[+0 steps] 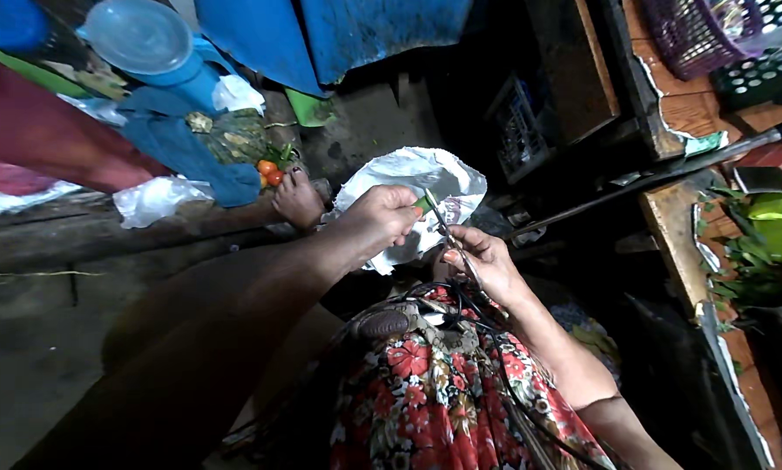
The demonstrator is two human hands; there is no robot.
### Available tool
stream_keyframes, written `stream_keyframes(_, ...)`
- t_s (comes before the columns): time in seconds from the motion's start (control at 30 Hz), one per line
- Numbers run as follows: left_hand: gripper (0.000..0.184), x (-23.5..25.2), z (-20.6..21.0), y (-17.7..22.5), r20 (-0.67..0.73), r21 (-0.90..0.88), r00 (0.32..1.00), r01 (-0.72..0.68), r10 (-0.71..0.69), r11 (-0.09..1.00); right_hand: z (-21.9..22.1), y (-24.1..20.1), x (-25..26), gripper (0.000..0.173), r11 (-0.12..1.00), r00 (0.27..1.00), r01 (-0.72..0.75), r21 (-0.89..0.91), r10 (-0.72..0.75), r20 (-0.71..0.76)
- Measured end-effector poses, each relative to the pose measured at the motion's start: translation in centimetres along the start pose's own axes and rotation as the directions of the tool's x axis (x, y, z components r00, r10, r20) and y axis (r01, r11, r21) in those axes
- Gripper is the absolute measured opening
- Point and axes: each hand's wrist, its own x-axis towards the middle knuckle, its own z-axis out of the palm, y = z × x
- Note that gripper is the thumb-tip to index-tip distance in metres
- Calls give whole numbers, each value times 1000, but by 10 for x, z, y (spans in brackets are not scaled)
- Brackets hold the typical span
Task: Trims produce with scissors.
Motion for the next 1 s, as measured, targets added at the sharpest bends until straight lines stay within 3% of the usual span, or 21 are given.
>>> stream_keyframes(0.17,26,0,-2,0,49,29,999,-26,25,999,2,-2,2,40,1000,1000,12,-1,-12,-17)
stream_keyframes(0.53,24,-1,-1,0,-1,13,999,-37,37,999,3,-1,2,29,986,999,41,164,-35,-40)
stream_keyframes(0.67,23,-1,-2,3,-35,26,998,-47,48,999,3,3,0,29,988,998,49,149,-45,-33)
stream_keyframes(0.87,23,0,-1,-1,-28,7,998,-62,63,998,1,3,-4,42,999,1000,6,41,-5,-9)
stream_keyframes(1.0,23,0,1,0,10,63,999,-48,48,997,4,0,-3,38,999,1000,24,42,-23,-10)
